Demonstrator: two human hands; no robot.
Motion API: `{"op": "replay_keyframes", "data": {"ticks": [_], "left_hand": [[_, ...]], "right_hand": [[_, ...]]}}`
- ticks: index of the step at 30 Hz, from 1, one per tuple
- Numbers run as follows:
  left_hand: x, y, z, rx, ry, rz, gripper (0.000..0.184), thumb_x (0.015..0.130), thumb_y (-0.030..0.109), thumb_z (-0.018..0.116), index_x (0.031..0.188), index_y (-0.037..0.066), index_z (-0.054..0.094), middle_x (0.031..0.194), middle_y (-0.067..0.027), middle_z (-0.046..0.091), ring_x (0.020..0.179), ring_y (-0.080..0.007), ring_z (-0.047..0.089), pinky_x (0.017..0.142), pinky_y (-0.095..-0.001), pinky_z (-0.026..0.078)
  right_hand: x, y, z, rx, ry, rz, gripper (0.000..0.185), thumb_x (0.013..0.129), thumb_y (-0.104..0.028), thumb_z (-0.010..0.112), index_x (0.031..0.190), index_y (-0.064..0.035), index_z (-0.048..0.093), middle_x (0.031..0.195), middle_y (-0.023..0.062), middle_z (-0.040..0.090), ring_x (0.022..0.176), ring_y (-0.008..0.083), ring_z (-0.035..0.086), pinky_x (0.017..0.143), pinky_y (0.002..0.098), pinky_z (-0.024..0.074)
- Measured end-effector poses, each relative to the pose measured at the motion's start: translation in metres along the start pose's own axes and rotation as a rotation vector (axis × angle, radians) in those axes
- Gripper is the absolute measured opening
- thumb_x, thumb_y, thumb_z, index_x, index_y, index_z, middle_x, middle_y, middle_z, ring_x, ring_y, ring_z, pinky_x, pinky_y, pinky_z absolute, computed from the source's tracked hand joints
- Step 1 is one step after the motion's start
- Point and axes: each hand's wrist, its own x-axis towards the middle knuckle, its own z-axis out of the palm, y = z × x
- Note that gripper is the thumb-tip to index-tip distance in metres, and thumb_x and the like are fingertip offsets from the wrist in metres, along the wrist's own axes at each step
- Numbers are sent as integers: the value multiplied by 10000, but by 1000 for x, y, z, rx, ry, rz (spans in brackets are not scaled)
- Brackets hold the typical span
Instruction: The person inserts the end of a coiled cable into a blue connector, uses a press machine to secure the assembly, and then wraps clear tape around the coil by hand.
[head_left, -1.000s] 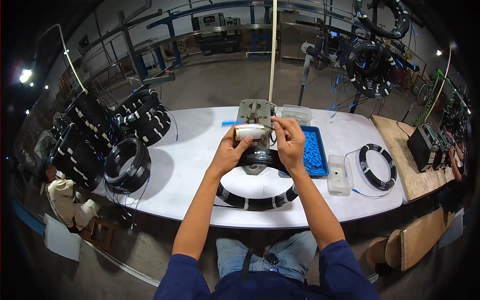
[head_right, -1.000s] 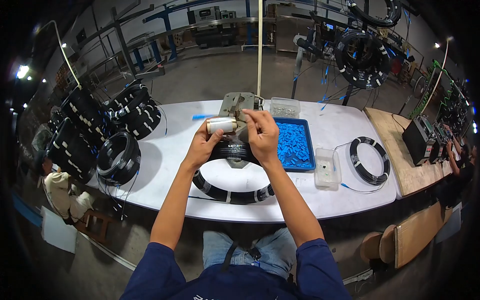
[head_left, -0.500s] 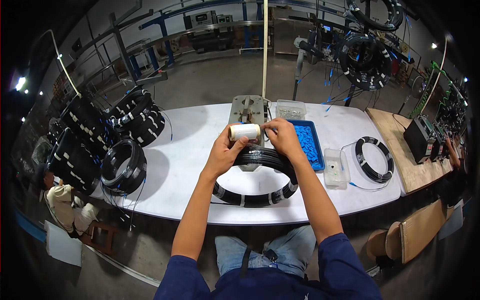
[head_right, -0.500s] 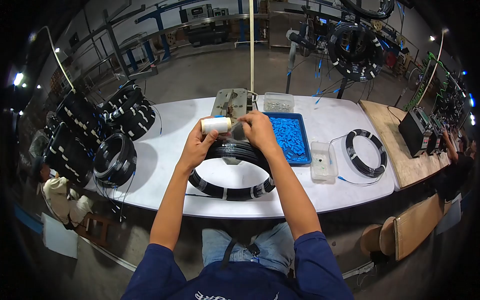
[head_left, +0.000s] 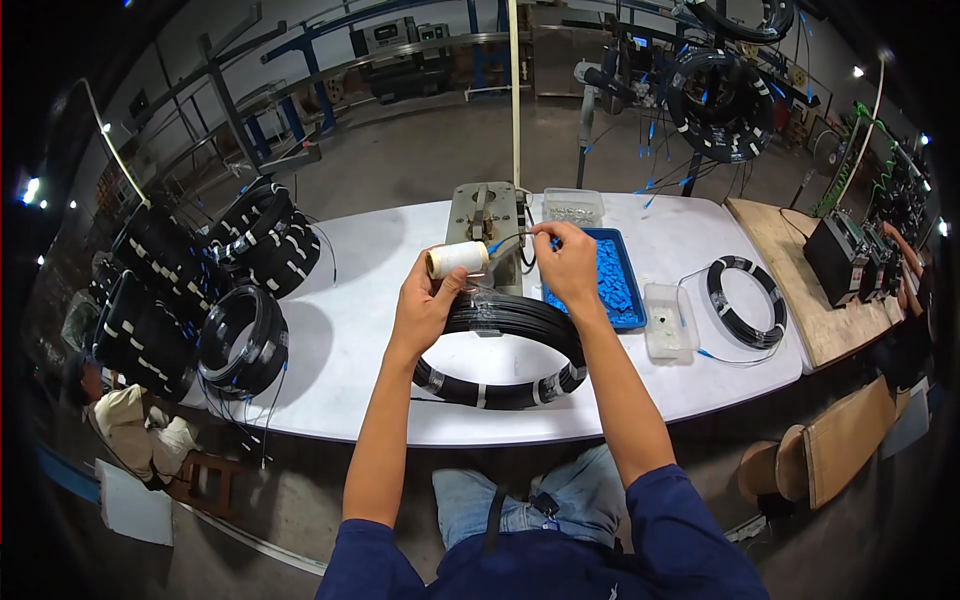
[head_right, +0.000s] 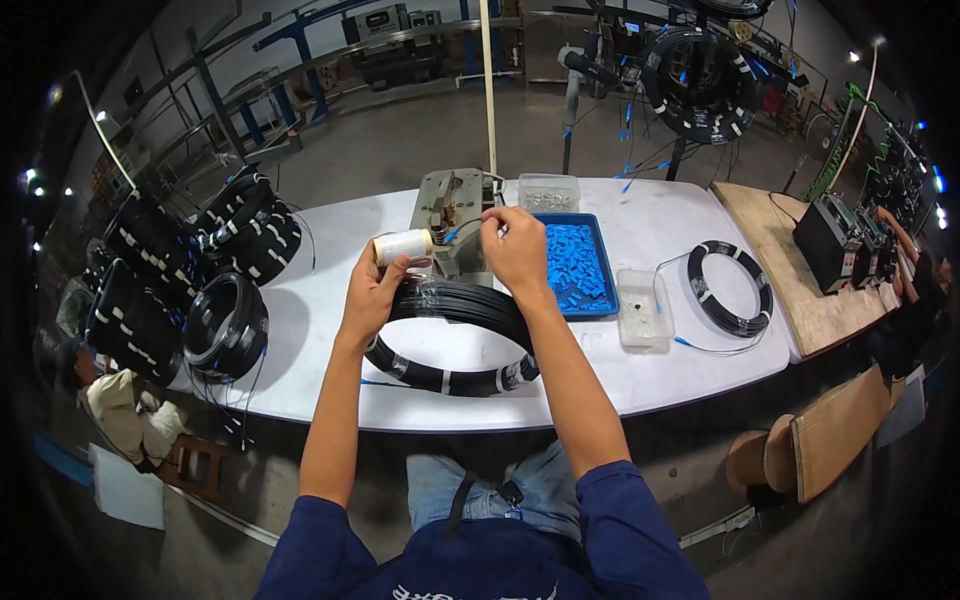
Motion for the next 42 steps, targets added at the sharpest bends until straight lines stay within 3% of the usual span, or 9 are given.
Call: {"op": "replay_keyframes", "data": {"ticks": [4,8,11,21,27,31,38,40,42], "left_hand": [[0,0,5,-35,-2,5,438,1007,280,571,1292,-29,450,1162,-148,639,1032,-213,673,855,-315,566],[-2,0,11,0,5,5,439,1005,294,573,1278,-31,458,1152,-148,645,1032,-209,673,864,-302,563],[-1,3,15,18,5,-15,436,1008,301,567,1271,-31,462,1148,-149,650,1034,-209,674,869,-298,562],[7,6,21,-69,-13,-36,419,1018,316,543,1252,-26,478,1151,-148,651,1019,-210,678,878,-314,570],[13,-3,17,-25,-10,-32,416,1020,318,542,1249,-26,493,1142,-143,658,1013,-201,678,866,-302,566],[18,-7,13,32,5,-50,404,1019,314,548,1237,-24,505,1122,-133,667,1018,-191,675,864,-297,561],[18,-2,14,35,9,-34,393,1019,320,559,1220,-17,526,1079,-87,662,972,-129,636,879,-270,510],[17,-5,13,43,6,-40,397,1019,328,561,1219,-14,529,1073,-78,658,963,-115,620,878,-262,497],[19,-8,13,92,6,-10,455,984,369,619,1234,-5,552,1068,-84,669,957,-146,636,859,-290,503]], "right_hand": [[8,7,-8,69,154,161,193,846,-126,605,907,-1,738,794,150,707,649,201,638,628,321,497],[16,32,-16,214,13,277,191,887,-116,591,946,-3,734,708,-3,638,582,39,513,506,215,389],[20,43,-11,321,-45,290,190,905,-107,581,977,0,721,752,-8,636,578,33,483,501,197,365],[29,72,10,590,-352,454,216,903,-110,600,1039,18,708,770,13,679,600,43,502,558,214,408],[29,76,26,93,-450,366,281,878,-269,700,1004,-18,710,909,130,741,827,215,704,743,328,535],[32,46,16,-60,-560,225,371,861,-360,729,1008,-20,713,953,163,723,924,266,689,823,371,526],[41,0,4,-12,-314,26,469,861,-409,729,1102,-9,692,1110,178,689,984,285,663,877,383,507],[47,-28,-8,343,-769,139,609,841,-454,747,1245,-14,627,1163,174,671,1015,270,651,911,384,499],[48,-33,-13,269,-975,-39,791,752,-456,834,1354,-30,549,1210,161,651,1068,247,627,962,360,480]]}}
